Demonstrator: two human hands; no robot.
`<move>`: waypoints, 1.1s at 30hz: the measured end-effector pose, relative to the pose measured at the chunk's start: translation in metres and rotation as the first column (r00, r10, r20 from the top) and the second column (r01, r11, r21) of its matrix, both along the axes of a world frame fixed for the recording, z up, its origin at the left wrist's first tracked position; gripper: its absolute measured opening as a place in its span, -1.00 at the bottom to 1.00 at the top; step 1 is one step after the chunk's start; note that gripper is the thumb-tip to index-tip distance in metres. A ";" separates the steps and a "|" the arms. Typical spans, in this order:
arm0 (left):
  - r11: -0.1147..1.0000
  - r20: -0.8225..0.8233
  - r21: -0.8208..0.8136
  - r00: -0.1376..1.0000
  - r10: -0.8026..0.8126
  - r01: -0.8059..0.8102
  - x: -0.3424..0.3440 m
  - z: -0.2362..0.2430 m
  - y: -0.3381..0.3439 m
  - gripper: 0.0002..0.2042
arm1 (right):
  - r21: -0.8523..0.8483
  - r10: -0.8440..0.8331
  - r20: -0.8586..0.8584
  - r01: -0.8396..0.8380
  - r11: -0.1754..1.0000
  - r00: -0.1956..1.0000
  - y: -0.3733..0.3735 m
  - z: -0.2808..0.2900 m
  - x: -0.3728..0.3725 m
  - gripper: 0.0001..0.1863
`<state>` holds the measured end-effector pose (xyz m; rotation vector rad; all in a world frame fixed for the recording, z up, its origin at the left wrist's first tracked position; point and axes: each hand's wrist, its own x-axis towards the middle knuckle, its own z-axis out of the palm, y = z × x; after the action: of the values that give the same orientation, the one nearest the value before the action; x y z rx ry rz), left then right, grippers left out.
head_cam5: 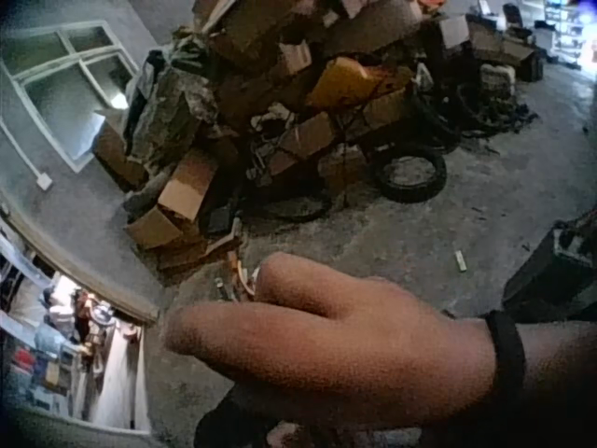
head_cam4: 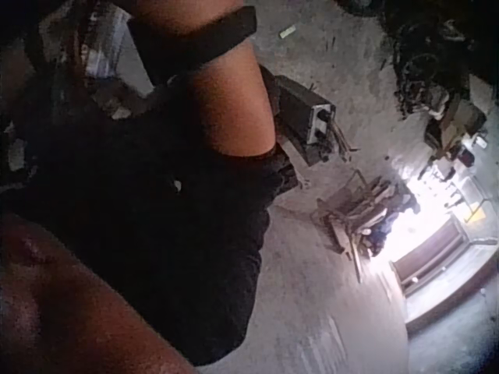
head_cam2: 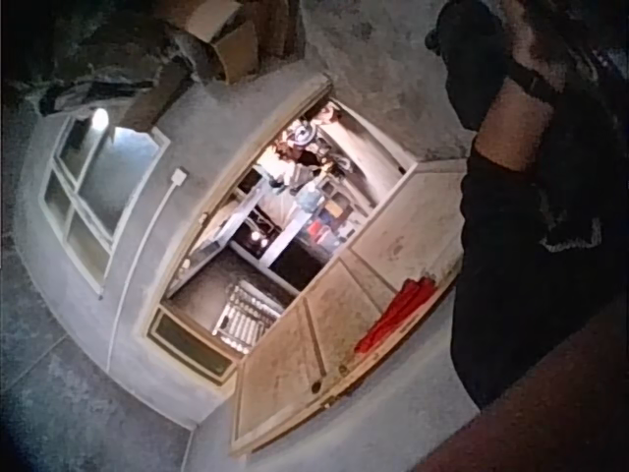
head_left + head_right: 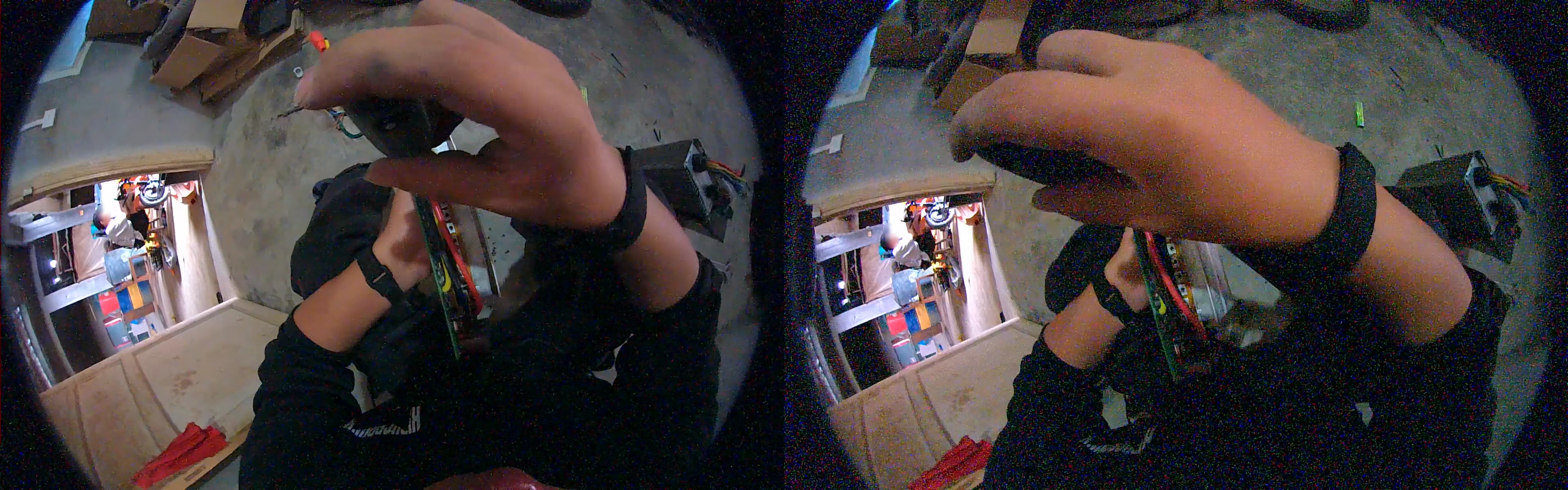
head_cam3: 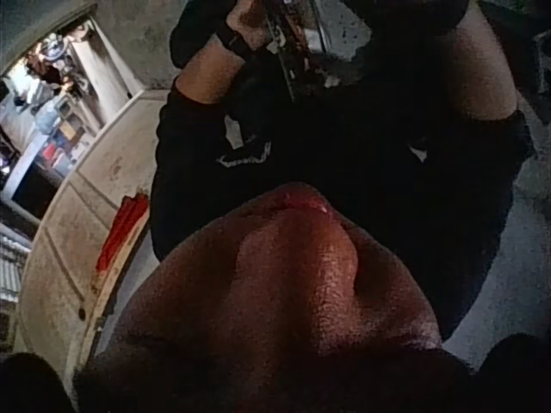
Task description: Repairing or inspecting an electric vehicle controller by removing screws and checking wiring.
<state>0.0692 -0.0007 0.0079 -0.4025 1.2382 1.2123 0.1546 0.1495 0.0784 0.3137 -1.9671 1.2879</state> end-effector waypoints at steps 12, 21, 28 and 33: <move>0.986 -0.067 0.115 0.991 -0.115 0.123 0.005 0.000 0.005 -0.40 | 0.041 -0.369 -0.308 0.400 0.915 0.877 -0.016 -0.025 -0.007 -0.39; 0.980 -0.198 0.130 0.972 -0.125 0.152 0.002 0.004 0.011 -0.48 | 0.347 -0.443 -0.092 0.446 0.825 0.892 0.001 -0.015 0.007 -0.51; 0.886 0.233 0.451 0.973 -0.002 -0.106 -0.040 -0.056 -0.023 -0.53 | -0.505 -0.415 0.071 0.392 0.769 0.907 0.016 -0.019 0.003 -0.59; 0.933 -0.030 0.351 0.995 0.099 -0.082 -0.041 -0.030 -0.016 -0.59 | -0.396 -0.591 0.431 0.732 0.555 0.682 0.029 -0.039 -0.012 -0.70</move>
<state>0.0281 -0.0164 -0.0226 -0.1694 1.0246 1.4975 0.1429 0.1783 0.0394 -0.8691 -1.5355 1.3023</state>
